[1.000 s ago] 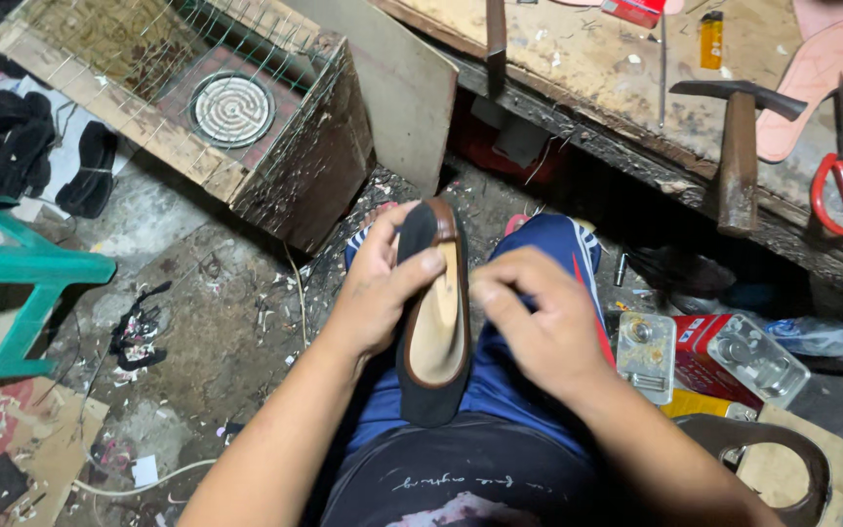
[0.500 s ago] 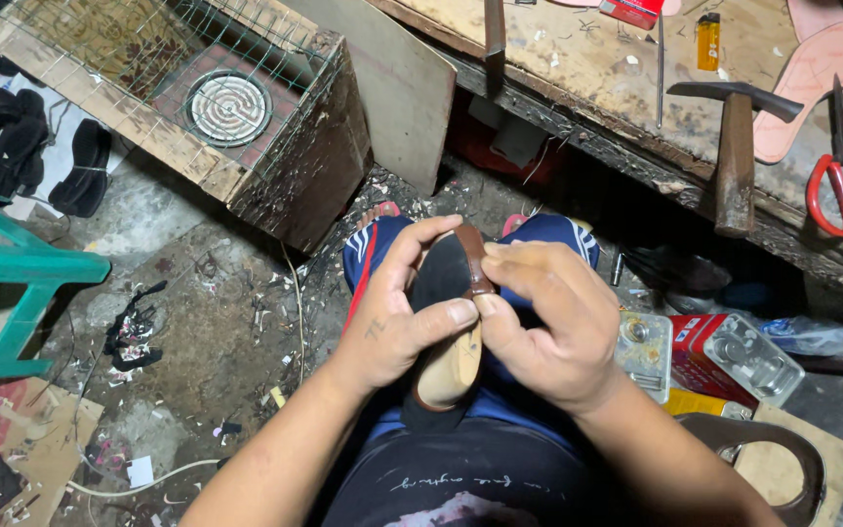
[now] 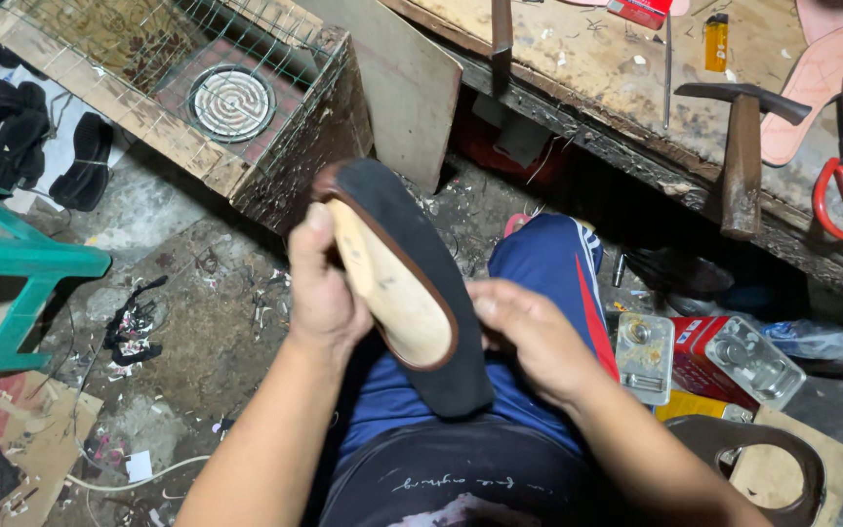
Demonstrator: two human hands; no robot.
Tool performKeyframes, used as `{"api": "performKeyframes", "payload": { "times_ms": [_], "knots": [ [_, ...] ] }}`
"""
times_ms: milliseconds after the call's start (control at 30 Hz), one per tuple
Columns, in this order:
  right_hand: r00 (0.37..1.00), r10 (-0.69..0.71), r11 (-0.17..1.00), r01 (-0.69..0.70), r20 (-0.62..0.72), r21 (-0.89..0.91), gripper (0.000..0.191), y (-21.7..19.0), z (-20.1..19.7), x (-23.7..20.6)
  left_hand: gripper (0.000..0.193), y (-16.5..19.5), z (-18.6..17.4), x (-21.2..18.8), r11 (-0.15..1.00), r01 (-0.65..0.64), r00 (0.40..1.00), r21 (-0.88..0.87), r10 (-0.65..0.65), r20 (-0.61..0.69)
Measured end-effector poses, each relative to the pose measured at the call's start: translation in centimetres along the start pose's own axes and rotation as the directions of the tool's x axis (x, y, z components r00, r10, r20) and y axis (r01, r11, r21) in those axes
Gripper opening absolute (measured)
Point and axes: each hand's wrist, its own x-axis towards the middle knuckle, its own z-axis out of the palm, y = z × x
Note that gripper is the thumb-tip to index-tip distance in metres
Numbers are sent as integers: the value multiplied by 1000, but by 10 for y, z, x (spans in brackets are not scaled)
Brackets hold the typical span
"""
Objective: The person sits on the floor holding a shoe with a wooden last inside. They use pincers to grip and pull the shoe upper edge, hammer the upper and sole edge, trim excess material with a blade, then pull the last out of the finished shoe and set it down.
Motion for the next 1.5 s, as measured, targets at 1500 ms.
{"api": "performKeyframes", "payload": {
  "times_ms": [1500],
  "knots": [
    [996, -94, 646, 64, 4, -761, 39, 32, 1, -11, 54, -16, -66, 13, 694, 270, 958, 667, -125, -258]
  ]
}}
